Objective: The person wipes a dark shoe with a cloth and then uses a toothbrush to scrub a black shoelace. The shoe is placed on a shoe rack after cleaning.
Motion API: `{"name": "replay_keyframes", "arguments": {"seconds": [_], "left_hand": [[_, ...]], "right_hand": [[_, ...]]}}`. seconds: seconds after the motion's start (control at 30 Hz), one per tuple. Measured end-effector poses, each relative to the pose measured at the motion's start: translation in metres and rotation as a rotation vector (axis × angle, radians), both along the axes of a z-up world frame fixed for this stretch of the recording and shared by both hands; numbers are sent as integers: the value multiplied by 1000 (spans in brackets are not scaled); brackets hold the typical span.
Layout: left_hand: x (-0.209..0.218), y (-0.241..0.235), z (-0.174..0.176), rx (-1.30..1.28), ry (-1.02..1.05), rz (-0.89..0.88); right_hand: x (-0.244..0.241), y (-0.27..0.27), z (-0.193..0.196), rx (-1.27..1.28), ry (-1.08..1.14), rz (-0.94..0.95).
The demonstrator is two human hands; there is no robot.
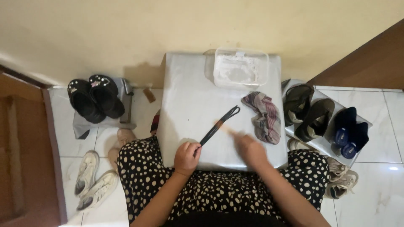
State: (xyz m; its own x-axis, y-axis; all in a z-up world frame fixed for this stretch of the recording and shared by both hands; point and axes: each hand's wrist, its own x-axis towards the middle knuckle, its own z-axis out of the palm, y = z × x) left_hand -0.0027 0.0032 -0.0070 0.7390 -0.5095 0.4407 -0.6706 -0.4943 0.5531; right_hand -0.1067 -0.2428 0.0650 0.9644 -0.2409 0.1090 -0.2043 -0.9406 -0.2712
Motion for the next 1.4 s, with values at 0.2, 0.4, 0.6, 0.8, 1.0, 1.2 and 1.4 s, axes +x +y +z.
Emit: {"name": "replay_keyframes", "arguments": {"seconds": [0.2,0.4,0.6,0.8,1.0,1.2,1.4], "left_hand": [[0,1,0,-7,8,4],[1,0,3,1,-29,6],[0,1,-1,8,-46,18],[1,0,-5,15,-61,26],[1,0,1,-4,-46,17],[1,0,2,-1,-55,11],[0,0,5,-15,-62,20]], "right_hand": [[-10,4,-51,57,-20,74],[4,-11,-2,-507,-106,-30],[-23,-4,-84,261,-3,9],[-5,-21,-47,-56,-23,-33],[-19,16,-41,162,56,54],[-12,-26,-48,33,141,-95],[-28,12,-71,134,-24,143]]}}
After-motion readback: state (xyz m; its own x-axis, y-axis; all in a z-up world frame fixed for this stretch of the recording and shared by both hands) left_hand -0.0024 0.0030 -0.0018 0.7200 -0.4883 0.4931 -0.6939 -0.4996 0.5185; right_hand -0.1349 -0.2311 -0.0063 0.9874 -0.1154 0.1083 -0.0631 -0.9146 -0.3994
